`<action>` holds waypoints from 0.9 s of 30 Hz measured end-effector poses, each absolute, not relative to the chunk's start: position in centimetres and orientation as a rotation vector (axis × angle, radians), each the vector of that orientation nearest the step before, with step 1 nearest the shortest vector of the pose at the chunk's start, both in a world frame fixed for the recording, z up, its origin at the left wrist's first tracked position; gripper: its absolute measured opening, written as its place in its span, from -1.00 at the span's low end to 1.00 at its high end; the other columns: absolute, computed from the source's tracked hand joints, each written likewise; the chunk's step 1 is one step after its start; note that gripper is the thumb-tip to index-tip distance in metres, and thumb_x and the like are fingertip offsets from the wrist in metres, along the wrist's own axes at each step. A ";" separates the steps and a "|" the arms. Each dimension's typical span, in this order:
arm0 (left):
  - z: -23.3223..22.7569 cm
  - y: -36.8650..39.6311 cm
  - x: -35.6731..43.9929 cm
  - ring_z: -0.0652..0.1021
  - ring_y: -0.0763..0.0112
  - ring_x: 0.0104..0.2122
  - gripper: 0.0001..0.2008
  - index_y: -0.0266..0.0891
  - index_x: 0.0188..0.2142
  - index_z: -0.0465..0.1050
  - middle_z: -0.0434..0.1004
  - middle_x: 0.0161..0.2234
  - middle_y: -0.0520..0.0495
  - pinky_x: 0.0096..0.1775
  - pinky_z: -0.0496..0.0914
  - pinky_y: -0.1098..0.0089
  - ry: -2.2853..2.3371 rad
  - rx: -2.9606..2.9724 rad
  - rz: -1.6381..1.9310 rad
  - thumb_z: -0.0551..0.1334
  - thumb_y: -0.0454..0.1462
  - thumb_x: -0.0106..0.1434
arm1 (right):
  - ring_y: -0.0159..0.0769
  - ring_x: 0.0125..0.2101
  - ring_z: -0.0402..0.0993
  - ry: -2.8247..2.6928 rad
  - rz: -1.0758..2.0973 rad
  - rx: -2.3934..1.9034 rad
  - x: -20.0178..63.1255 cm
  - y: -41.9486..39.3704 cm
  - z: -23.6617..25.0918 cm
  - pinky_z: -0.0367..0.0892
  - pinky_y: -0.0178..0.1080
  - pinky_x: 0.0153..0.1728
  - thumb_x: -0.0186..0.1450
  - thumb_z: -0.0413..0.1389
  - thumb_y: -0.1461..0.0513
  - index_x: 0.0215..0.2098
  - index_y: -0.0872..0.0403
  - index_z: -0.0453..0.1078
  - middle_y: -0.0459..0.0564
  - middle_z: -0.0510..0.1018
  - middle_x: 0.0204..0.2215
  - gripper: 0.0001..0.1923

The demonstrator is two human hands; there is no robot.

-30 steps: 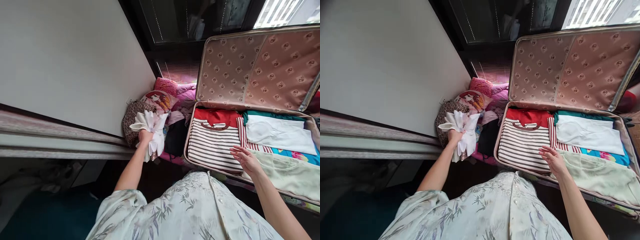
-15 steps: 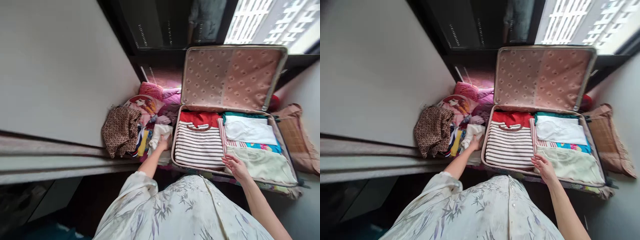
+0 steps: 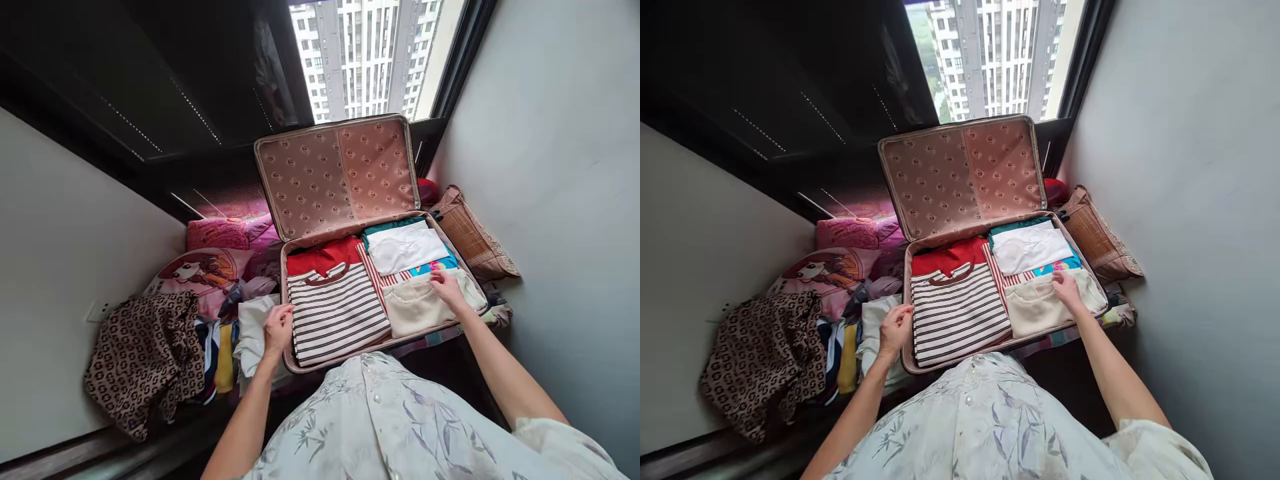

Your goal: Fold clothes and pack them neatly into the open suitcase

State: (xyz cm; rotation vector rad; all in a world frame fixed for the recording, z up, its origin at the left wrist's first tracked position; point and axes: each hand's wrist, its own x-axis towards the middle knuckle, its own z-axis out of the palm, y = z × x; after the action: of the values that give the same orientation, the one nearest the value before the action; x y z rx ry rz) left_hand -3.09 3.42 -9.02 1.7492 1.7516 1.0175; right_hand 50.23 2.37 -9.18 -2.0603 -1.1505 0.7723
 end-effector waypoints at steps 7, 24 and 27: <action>-7.8 4.0 10.5 0.59 0.42 -0.29 -0.75 -0.18 -0.11 0.57 0.55 -0.07 -0.13 -0.35 0.55 0.45 1.299 1.866 0.712 0.13 -0.30 0.34 | 0.15 0.17 0.34 -1.354 0.536 -2.183 55.3 9.5 -11.2 0.22 0.11 0.23 0.15 0.10 0.21 0.06 0.16 0.47 0.32 0.51 0.07 -0.49; -8.1 20.2 28.1 0.21 -0.10 0.37 -0.25 -0.23 0.36 0.15 0.11 0.40 -0.40 0.29 0.22 -0.06 1.342 2.422 0.039 0.38 -0.18 0.26 | 0.29 0.41 -0.06 -2.439 0.538 -2.092 59.4 25.0 -11.5 0.01 0.25 0.29 -0.05 0.43 0.01 0.47 -0.16 0.01 0.18 0.14 0.44 0.21; -7.8 23.6 29.9 0.16 -0.14 0.39 -0.19 -0.21 0.38 0.11 0.08 0.41 -0.42 0.29 0.17 -0.10 1.442 2.386 -0.098 0.40 -0.11 0.26 | 0.27 0.26 0.21 -2.516 0.457 -2.012 59.4 25.6 -10.3 0.15 0.19 0.16 -0.08 0.46 0.03 0.34 -0.06 0.23 0.25 0.41 0.21 0.06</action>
State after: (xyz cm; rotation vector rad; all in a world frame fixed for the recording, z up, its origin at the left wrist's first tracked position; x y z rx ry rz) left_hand 29.89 23.58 -7.77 2.3860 1.4419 -0.0983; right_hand 59.42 25.59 -10.29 -2.0121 -2.5158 0.4569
